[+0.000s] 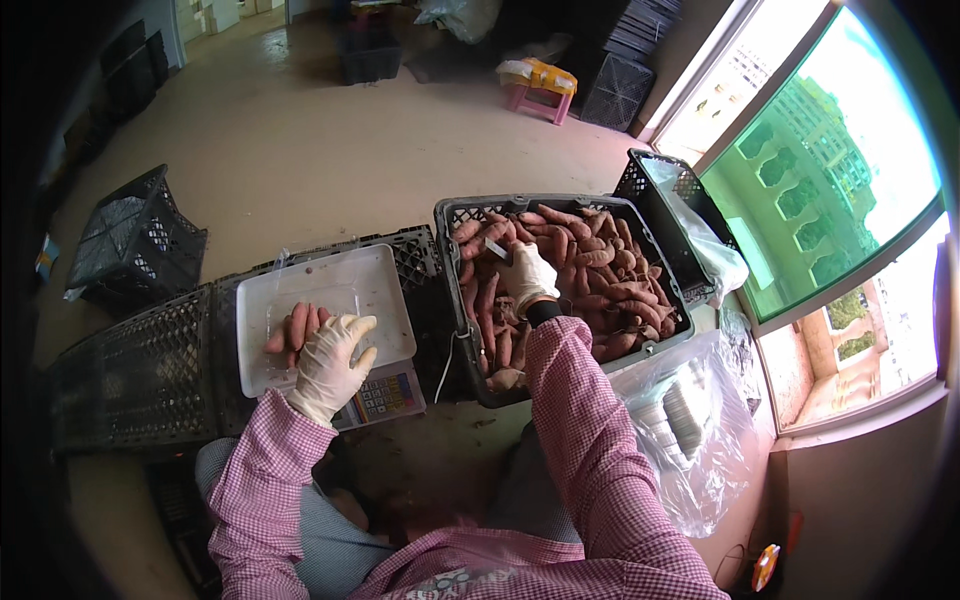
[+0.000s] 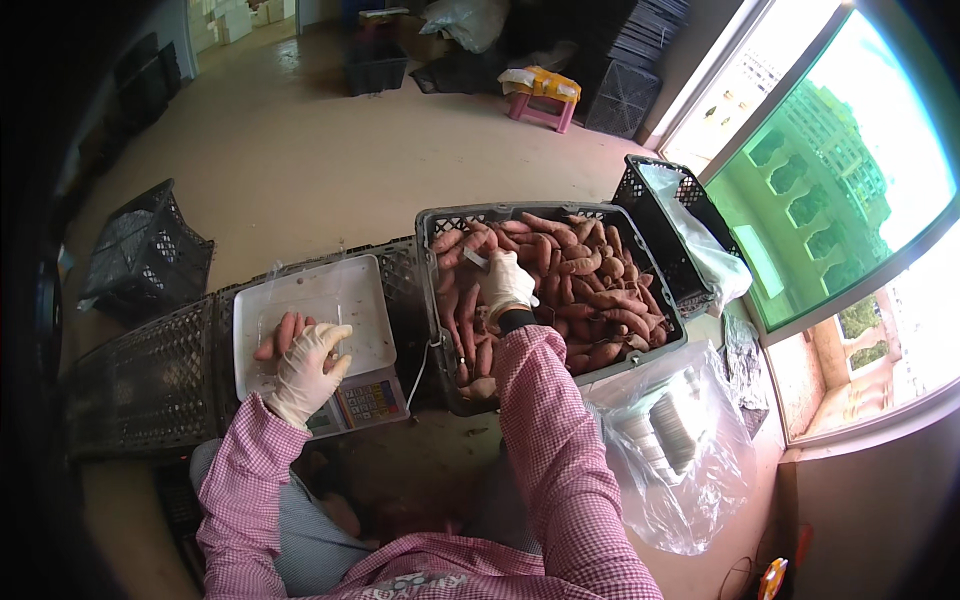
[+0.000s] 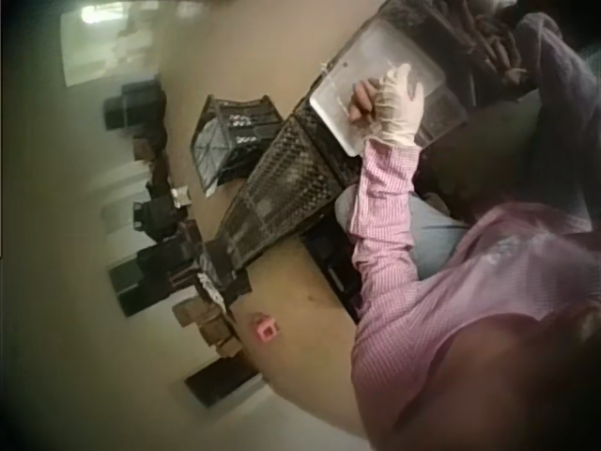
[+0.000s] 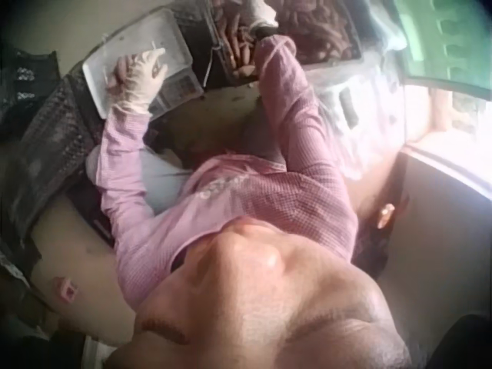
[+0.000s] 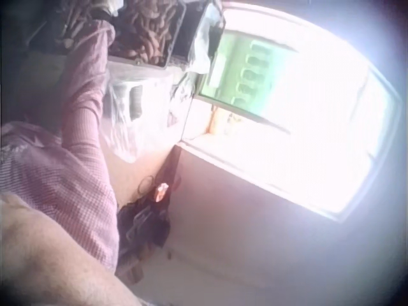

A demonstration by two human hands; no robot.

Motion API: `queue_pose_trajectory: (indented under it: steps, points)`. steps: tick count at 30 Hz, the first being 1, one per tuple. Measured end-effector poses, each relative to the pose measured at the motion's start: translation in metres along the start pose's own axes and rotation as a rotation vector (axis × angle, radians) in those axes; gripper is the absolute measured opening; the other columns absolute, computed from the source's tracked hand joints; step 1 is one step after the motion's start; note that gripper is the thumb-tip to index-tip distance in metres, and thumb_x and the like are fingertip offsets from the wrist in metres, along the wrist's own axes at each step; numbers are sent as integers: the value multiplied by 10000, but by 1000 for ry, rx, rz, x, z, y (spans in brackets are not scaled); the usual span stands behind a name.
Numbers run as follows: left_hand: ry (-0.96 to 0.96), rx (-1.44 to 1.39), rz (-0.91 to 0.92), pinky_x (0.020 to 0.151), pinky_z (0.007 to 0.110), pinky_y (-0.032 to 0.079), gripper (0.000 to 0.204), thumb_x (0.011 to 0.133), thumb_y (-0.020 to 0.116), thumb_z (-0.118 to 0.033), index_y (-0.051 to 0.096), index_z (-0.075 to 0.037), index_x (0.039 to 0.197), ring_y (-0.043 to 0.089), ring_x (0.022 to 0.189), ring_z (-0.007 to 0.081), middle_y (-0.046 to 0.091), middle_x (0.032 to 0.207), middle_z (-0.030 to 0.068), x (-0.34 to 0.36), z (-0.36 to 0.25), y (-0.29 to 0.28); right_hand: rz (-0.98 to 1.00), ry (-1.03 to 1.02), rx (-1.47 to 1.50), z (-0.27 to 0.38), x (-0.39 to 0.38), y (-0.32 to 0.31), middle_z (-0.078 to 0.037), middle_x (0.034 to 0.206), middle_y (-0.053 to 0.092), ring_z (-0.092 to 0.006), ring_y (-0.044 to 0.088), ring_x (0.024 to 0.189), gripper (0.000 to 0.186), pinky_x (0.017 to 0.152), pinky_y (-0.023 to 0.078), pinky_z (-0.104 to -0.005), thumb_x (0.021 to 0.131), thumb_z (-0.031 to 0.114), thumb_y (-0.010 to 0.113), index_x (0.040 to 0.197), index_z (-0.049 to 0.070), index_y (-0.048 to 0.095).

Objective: The person peels sweet potatoes using a small knife, placing the peeled items on a digital scale and transferring them into a plastic bag. The person repeats this process for multiple sweet potatoes, occasionally adjusting the scale and bag.

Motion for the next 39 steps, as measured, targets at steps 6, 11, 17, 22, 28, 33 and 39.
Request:
queue_pose_trajectory:
  steps: [6, 11, 17, 22, 28, 33, 39]
  points:
    - [-79, -367, -13, 750, 270, 514, 267, 821, 693, -26, 642, -47, 1082, 652, 842, 173, 664, 971, 71, 4, 0, 10, 266, 27, 453, -25, -22, -18, -159, 842, 702, -214, 667, 713, 453, 632, 529, -350, 885, 398, 652, 1037, -28, 681]
    - [-353, -961, 214, 688, 230, 506, 156, 921, 628, -105, 689, -26, 1042, 600, 738, 63, 691, 877, 5, 11, -17, 61, 455, 174, 1121, 9, -92, -44, 70, 736, 566, -26, 403, 558, 416, 493, 323, -208, 966, 407, 581, 1051, 13, 685]
    - [-442, -1276, 305, 594, 192, 425, 333, 1000, 534, -347, 613, -56, 1141, 552, 700, 33, 648, 926, -17, 29, -58, 68, 903, 224, 1291, 59, -168, -49, 78, 703, 509, -28, 339, 503, 423, 474, 280, -193, 970, 461, 553, 1000, 53, 658]
    - [-201, -1235, 115, 578, 193, 414, 286, 958, 614, -327, 601, -61, 1064, 536, 668, 37, 595, 815, -43, 37, -64, 66, 413, -213, 853, 64, -166, -67, -60, 712, 570, -186, 531, 589, 271, 565, 439, -319, 986, 264, 501, 942, 27, 626]
    - [-251, -926, 223, 728, 247, 495, 239, 869, 685, -130, 622, -35, 1079, 599, 772, 81, 649, 896, 32, 28, -74, 67, 55, -541, 317, 84, -165, -99, -154, 850, 592, -355, 617, 777, 195, 656, 496, -386, 791, 74, 556, 977, 30, 591]
    - [-12, -848, 101, 603, 219, 463, 142, 903, 632, -96, 632, -54, 1039, 550, 621, 55, 602, 747, -22, 29, -83, 59, -31, -524, 277, 74, -153, -82, -139, 842, 625, -360, 635, 740, 172, 636, 503, -437, 804, 146, 608, 957, 70, 626]
    - [-215, -1430, 156, 791, 252, 528, 166, 950, 584, -79, 528, -47, 1104, 649, 879, 129, 702, 976, 122, 36, -65, 47, 52, -196, 367, 14, -114, -54, -190, 830, 663, -395, 636, 776, 195, 676, 512, -449, 869, 199, 553, 923, 44, 658]
Point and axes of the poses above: each hand's wrist, its own x-axis towards the middle knuckle, its own y-axis out of the palm, z = x × y, the point moved 6 cm from there along x, towards the middle knuckle
